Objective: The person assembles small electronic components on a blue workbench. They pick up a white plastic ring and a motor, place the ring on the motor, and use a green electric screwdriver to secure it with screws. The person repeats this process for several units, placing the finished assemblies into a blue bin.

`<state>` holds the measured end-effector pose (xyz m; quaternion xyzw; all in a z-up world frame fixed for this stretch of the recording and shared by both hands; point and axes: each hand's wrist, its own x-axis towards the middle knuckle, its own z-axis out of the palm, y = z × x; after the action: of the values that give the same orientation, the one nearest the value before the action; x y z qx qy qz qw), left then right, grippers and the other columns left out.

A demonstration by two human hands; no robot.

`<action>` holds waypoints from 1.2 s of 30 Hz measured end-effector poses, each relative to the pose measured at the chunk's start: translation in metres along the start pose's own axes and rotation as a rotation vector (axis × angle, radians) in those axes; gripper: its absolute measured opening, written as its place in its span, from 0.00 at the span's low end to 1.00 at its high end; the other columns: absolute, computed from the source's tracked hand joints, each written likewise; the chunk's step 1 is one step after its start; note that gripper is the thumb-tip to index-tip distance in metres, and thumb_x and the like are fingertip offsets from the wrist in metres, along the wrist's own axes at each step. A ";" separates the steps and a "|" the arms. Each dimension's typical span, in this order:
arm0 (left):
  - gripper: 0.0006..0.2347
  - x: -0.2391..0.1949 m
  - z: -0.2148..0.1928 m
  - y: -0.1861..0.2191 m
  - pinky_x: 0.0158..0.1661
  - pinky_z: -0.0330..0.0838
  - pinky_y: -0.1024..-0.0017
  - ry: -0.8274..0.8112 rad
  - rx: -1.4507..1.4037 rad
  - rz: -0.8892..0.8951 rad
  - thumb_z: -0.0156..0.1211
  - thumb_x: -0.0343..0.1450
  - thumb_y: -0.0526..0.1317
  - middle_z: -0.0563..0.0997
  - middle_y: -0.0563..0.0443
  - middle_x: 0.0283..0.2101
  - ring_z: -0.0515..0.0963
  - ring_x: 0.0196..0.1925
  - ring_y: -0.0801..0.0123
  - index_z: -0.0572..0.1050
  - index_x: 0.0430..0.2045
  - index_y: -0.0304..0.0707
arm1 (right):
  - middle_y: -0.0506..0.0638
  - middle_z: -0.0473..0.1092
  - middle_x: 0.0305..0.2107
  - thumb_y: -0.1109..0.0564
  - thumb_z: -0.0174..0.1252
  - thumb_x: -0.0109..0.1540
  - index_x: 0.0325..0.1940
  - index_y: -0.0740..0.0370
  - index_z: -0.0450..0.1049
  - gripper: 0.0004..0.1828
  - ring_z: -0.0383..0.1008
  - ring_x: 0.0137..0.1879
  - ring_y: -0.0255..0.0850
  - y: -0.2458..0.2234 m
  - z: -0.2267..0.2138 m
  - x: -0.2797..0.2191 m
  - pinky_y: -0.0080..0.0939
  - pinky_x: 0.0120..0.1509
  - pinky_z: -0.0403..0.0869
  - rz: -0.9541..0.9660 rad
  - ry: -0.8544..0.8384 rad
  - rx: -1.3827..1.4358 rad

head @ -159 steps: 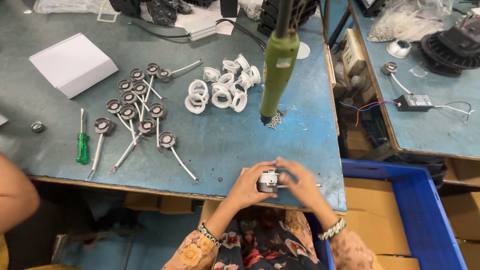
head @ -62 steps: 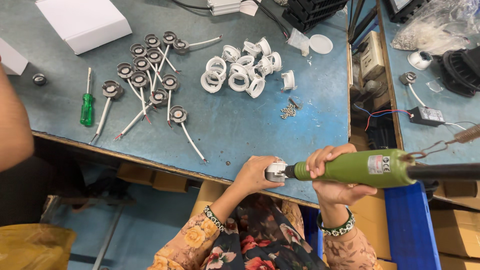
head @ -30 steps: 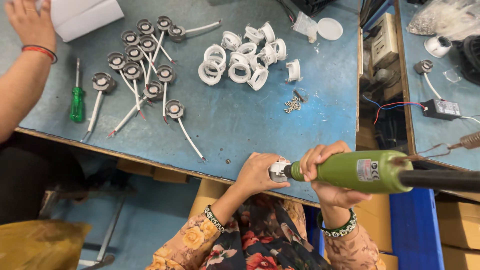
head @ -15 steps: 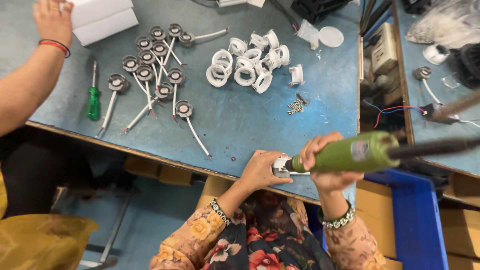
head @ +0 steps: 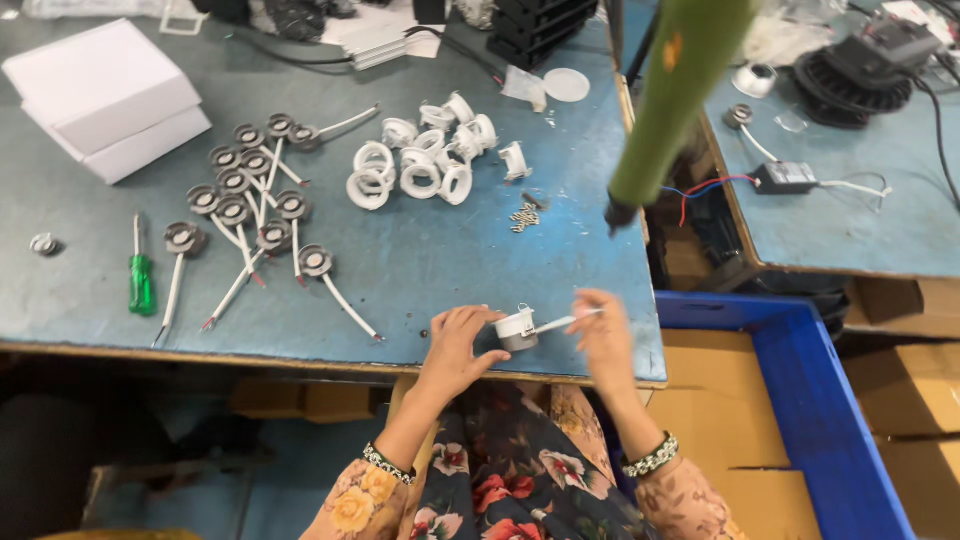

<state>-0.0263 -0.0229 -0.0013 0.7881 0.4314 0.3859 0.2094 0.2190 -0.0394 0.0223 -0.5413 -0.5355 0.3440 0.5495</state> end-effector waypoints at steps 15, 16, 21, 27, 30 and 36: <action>0.17 0.011 0.022 0.037 0.59 0.65 0.60 0.352 -0.181 0.042 0.70 0.66 0.37 0.76 0.48 0.53 0.72 0.59 0.56 0.76 0.48 0.41 | 0.56 0.68 0.51 0.42 0.71 0.50 0.63 0.59 0.69 0.41 0.77 0.50 0.46 -0.029 -0.010 -0.017 0.45 0.48 0.74 -0.105 -0.176 -0.567; 0.16 0.013 0.020 0.028 0.56 0.68 0.63 0.376 -0.233 -0.064 0.69 0.67 0.38 0.76 0.49 0.52 0.75 0.55 0.60 0.76 0.48 0.41 | 0.57 0.68 0.51 0.42 0.72 0.49 0.64 0.59 0.69 0.43 0.75 0.50 0.48 -0.035 -0.004 -0.017 0.46 0.48 0.74 -0.143 -0.174 -0.621; 0.13 0.021 0.021 0.000 0.49 0.75 0.71 0.372 -0.352 -0.279 0.65 0.71 0.36 0.78 0.49 0.50 0.80 0.49 0.68 0.76 0.48 0.38 | 0.52 0.70 0.48 0.46 0.70 0.52 0.62 0.51 0.73 0.35 0.75 0.53 0.49 -0.049 0.016 -0.004 0.47 0.52 0.75 -0.167 -0.228 -0.832; 0.12 0.004 0.025 -0.010 0.53 0.74 0.69 0.265 -0.219 -0.213 0.65 0.73 0.35 0.79 0.47 0.48 0.80 0.50 0.65 0.76 0.49 0.35 | 0.54 0.70 0.48 0.51 0.71 0.47 0.57 0.56 0.73 0.35 0.74 0.54 0.48 -0.019 -0.092 -0.039 0.45 0.57 0.74 -0.095 -0.098 -0.418; 0.12 0.003 0.028 -0.012 0.55 0.74 0.68 0.199 -0.123 -0.172 0.65 0.75 0.35 0.80 0.46 0.50 0.80 0.53 0.64 0.76 0.51 0.34 | 0.56 0.69 0.50 0.55 0.71 0.49 0.59 0.58 0.73 0.33 0.72 0.57 0.50 0.003 -0.178 -0.081 0.46 0.60 0.72 -0.078 0.132 -0.559; 0.12 -0.003 0.035 -0.021 0.61 0.70 0.69 0.112 -0.018 -0.150 0.66 0.78 0.34 0.82 0.47 0.49 0.79 0.54 0.66 0.73 0.53 0.31 | 0.57 0.68 0.50 0.58 0.69 0.48 0.55 0.55 0.74 0.30 0.72 0.55 0.55 0.083 -0.314 -0.196 0.50 0.57 0.73 0.410 0.479 -0.929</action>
<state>-0.0106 -0.0146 -0.0379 0.7289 0.4968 0.4164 0.2203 0.5003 -0.2832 -0.0499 -0.8824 -0.3748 0.0392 0.2817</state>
